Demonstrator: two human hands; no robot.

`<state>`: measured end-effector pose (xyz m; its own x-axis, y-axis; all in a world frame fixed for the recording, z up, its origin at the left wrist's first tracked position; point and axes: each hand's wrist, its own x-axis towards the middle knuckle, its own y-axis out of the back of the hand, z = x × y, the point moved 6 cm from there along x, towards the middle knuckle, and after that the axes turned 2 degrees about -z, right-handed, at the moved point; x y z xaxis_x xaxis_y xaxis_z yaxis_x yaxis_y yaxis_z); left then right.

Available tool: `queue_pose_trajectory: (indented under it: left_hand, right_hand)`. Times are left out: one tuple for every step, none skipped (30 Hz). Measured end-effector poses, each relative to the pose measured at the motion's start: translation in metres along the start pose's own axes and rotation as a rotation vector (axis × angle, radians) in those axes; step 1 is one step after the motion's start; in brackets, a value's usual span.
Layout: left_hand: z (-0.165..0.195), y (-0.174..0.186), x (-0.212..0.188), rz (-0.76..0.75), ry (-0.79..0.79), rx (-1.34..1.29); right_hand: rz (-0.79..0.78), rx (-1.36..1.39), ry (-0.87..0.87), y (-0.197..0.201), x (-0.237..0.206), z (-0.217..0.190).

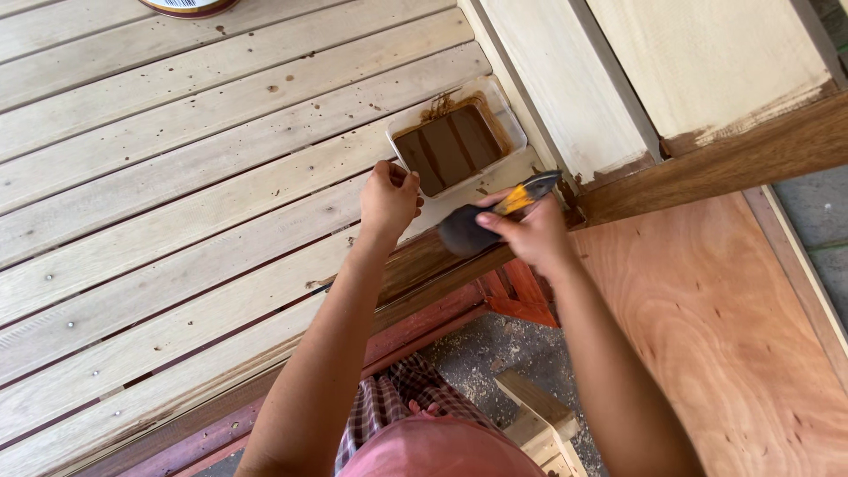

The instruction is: The person applies brown wood stain to the slatted wooden frame of a bench using a wide brush, dipping the brush into a plastic container of stain and brushing the stain along the wood rails and edges, working progressively along the length of the bench.

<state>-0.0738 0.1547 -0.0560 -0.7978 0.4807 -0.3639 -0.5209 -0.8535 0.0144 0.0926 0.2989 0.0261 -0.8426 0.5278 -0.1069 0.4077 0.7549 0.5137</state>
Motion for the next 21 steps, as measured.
queue_pose_trajectory:
  left_hand:
    - [0.0, 0.001, 0.001, -0.006, 0.017, -0.003]
    - [-0.001, 0.002, 0.001, -0.016, 0.038, -0.006]
    - [-0.002, 0.004, 0.001, -0.012, 0.058, -0.002]
    - [-0.003, 0.007, 0.002, -0.007, 0.075, 0.002]
    - [-0.003, 0.01, 0.002, -0.004, 0.093, 0.004]
    - [-0.004, 0.014, 0.002, 0.007, 0.097, 0.002]
    - [-0.006, 0.019, 0.001, 0.018, 0.101, -0.001]
    - [-0.007, 0.023, 0.0, 0.028, 0.105, -0.004]
    - [-0.007, 0.027, -0.001, 0.042, 0.092, -0.002]
    - [-0.008, 0.031, -0.002, 0.056, 0.079, 0.0]
    - [-0.008, 0.035, -0.003, 0.069, 0.066, 0.002]
    - [-0.01, 0.039, -0.005, 0.068, 0.065, 0.012]
    - [-0.01, 0.045, -0.005, 0.07, 0.06, 0.019]
    - [-0.01, 0.05, -0.004, 0.074, 0.055, 0.029]
    - [-0.011, 0.056, -0.006, 0.09, 0.04, 0.038]
    - [-0.012, 0.061, -0.009, 0.104, 0.025, 0.046]
    - [-0.011, 0.066, -0.01, 0.122, 0.006, 0.053]
    - [-0.011, 0.071, -0.01, 0.123, 0.002, 0.049]
    - [-0.011, 0.074, -0.012, 0.122, 0.0, 0.044]
    - [-0.012, 0.078, -0.015, 0.122, 0.001, 0.04]
    - [-0.013, 0.082, -0.017, 0.122, 0.007, 0.042]
  right_hand:
    - [-0.018, -0.035, -0.06, 0.012, 0.007, 0.003]
    - [0.0, -0.107, -0.101, 0.027, 0.012, 0.004]
    - [0.016, -0.178, -0.14, 0.043, 0.017, 0.006]
    - [0.031, -0.25, -0.176, 0.056, 0.023, 0.007]
    - [0.07, -0.326, -0.139, 0.067, 0.027, 0.005]
    - [0.108, -0.399, -0.104, 0.074, 0.029, 0.004]
    - [0.146, -0.474, -0.067, 0.078, 0.029, 0.005]
    - [0.185, -0.542, -0.015, 0.077, 0.029, 0.006]
    - [0.225, -0.61, 0.037, 0.073, 0.027, 0.009]
    - [0.265, -0.678, 0.092, 0.068, 0.024, 0.012]
    - [0.333, -0.767, 0.22, 0.061, 0.02, 0.011]
    - [0.399, -0.856, 0.349, 0.052, 0.014, 0.011]
    - [0.465, -0.941, 0.487, 0.043, 0.009, 0.01]
    - [0.445, -0.952, 0.486, 0.037, 0.009, 0.015]
    - [0.423, -0.963, 0.476, 0.03, 0.007, 0.019]
    - [0.401, -0.975, 0.465, 0.023, 0.003, 0.022]
    - [0.381, -0.999, 0.471, 0.013, -0.002, 0.022]
    - [0.363, -1.023, 0.478, 0.002, -0.009, 0.02]
    - [0.342, -1.049, 0.482, -0.01, -0.018, 0.016]
    - [0.302, -1.024, 0.505, -0.024, -0.027, 0.01]
    - [0.264, -0.998, 0.526, -0.04, -0.035, 0.003]
